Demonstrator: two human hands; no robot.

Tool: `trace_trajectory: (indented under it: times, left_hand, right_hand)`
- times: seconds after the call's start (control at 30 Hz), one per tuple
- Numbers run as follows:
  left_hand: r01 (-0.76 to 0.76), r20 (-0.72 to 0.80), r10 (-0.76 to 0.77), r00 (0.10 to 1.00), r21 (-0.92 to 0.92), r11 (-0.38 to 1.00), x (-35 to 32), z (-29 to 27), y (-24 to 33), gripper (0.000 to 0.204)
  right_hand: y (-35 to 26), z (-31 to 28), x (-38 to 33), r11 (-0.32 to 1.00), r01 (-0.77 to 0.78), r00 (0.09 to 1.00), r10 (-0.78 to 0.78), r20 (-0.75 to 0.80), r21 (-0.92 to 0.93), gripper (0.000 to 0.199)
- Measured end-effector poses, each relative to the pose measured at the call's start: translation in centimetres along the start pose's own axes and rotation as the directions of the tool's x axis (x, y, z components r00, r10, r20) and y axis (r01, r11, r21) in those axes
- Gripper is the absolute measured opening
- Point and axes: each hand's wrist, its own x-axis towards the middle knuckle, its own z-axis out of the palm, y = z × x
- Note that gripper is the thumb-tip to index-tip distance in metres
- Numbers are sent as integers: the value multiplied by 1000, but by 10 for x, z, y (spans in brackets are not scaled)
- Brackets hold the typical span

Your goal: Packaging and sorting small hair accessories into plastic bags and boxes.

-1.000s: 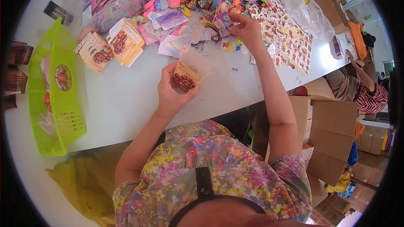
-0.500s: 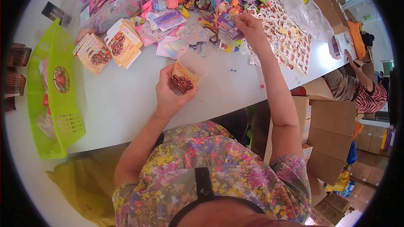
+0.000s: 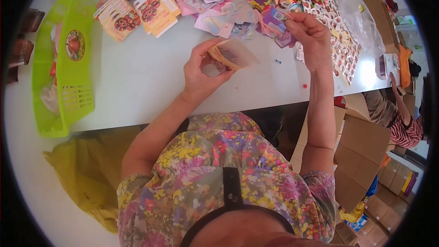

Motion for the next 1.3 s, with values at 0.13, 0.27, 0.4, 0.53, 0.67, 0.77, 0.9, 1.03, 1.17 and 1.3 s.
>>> trace_trajectory:
  times: [0.13, 0.27, 0.4, 0.53, 0.67, 0.77, 0.9, 1.03, 1.17, 1.3]
  left_hand:
    - [-88, 26, 91, 995, -103, 991, -1, 0, -4, 74]
    - [-83, 45, 92, 995, -176, 981, -1, 0, -5, 75]
    - [-90, 110, 120, 987, -245, 965, 4, -3, -7, 79]
    - [41, 222, 25, 975, -285, 958, 4, -8, -6, 83]
    - [90, 329, 12, 944, -293, 952, 6, -9, 1, 85]
    - [175, 432, -89, 898, -164, 971, 3, -12, 7, 84]
    - [198, 322, -121, 939, -219, 955, -5, -11, -2, 82]
    - [197, 238, -135, 962, -258, 946, -2, -10, -3, 83]
    - [209, 253, -155, 955, -202, 957, 0, -9, -4, 84]
    - [237, 214, -161, 963, -406, 882, 6, -8, -8, 83]
  right_hand:
    - [6, 4, -5, 998, -10, 999, 12, 31, -55, 16]
    - [40, 7, -7, 972, -123, 987, 141, 79, -203, 12]
    - [53, 11, -19, 939, -141, 969, 196, 150, -312, 9]
    - [34, 14, -22, 872, -12, 991, 74, 107, -490, 11]
    - [20, 31, -18, 821, 211, 950, -43, 310, -531, 10]
    - [12, 45, -15, 844, 327, 925, -193, 327, -426, 11]
    - [20, 52, -22, 979, 37, 985, -2, 172, -200, 17]
    - [38, 54, -33, 994, -105, 978, 106, 181, -15, 28]
    - [52, 61, -38, 970, -240, 950, 240, 201, -24, 34]
    - [56, 69, -47, 935, -212, 975, 184, 123, 283, 34]
